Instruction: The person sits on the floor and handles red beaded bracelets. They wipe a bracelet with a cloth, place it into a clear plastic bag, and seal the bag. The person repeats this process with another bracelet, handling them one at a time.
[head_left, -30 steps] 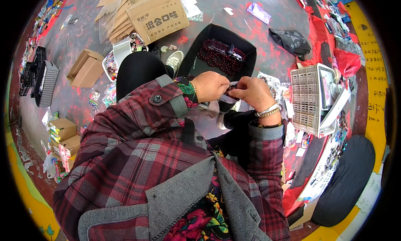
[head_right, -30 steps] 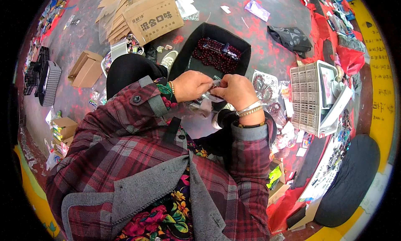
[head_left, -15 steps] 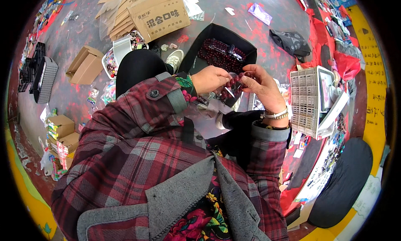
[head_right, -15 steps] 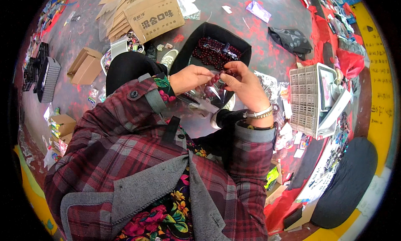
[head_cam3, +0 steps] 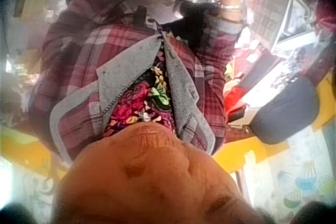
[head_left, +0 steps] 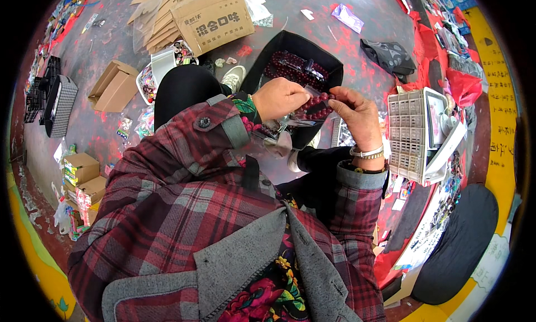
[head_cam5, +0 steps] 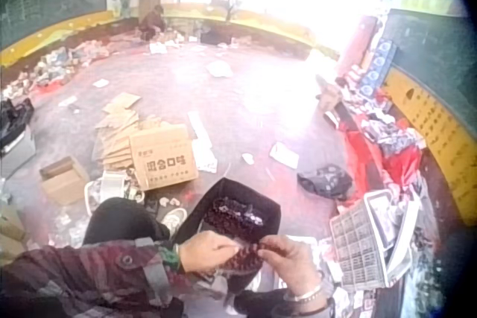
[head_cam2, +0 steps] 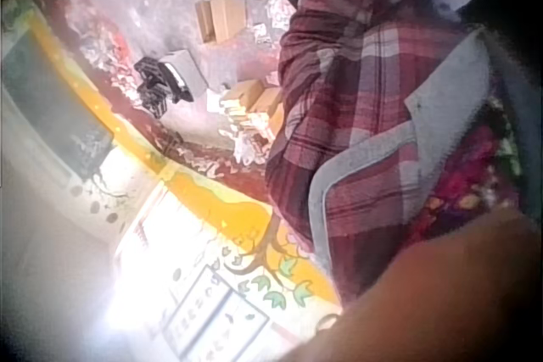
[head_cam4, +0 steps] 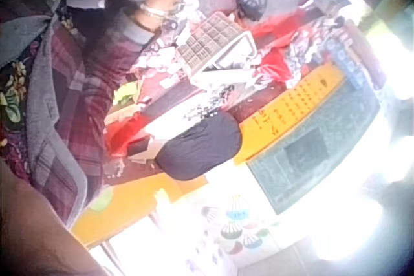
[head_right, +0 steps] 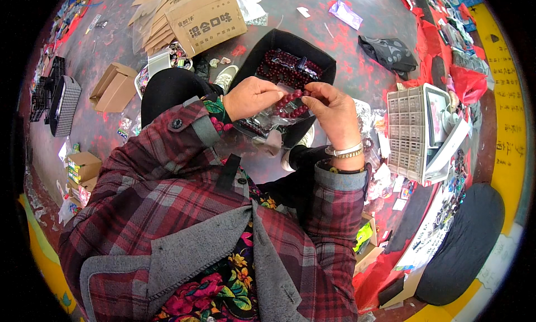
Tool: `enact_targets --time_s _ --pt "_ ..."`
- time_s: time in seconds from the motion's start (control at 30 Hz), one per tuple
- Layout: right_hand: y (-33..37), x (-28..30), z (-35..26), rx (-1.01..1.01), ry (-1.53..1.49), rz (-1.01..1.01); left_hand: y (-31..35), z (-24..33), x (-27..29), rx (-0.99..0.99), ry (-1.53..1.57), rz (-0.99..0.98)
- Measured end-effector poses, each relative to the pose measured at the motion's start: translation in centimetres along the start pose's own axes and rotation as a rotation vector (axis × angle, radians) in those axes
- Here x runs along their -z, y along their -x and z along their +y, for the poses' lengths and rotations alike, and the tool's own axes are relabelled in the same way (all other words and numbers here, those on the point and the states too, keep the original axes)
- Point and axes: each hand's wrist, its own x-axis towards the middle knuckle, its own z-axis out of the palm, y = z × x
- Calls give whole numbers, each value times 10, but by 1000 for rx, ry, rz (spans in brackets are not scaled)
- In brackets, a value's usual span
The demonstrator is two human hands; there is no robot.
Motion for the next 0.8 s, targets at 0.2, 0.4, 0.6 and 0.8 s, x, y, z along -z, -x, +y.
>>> enact_targets --time_s 0.2,0.4,0.6,0.8 --pt "2 -3 1 70 171 -57 0 3 1 70 187 -31" --pt "6 -15 -11 192 375 -70 0 10 4 191 474 -126" --pt "4 -17 -9 342 506 -60 -1 6 2 252 656 -143" --pt "3 -16 -5 393 536 -147 0 8 2 276 673 -150"
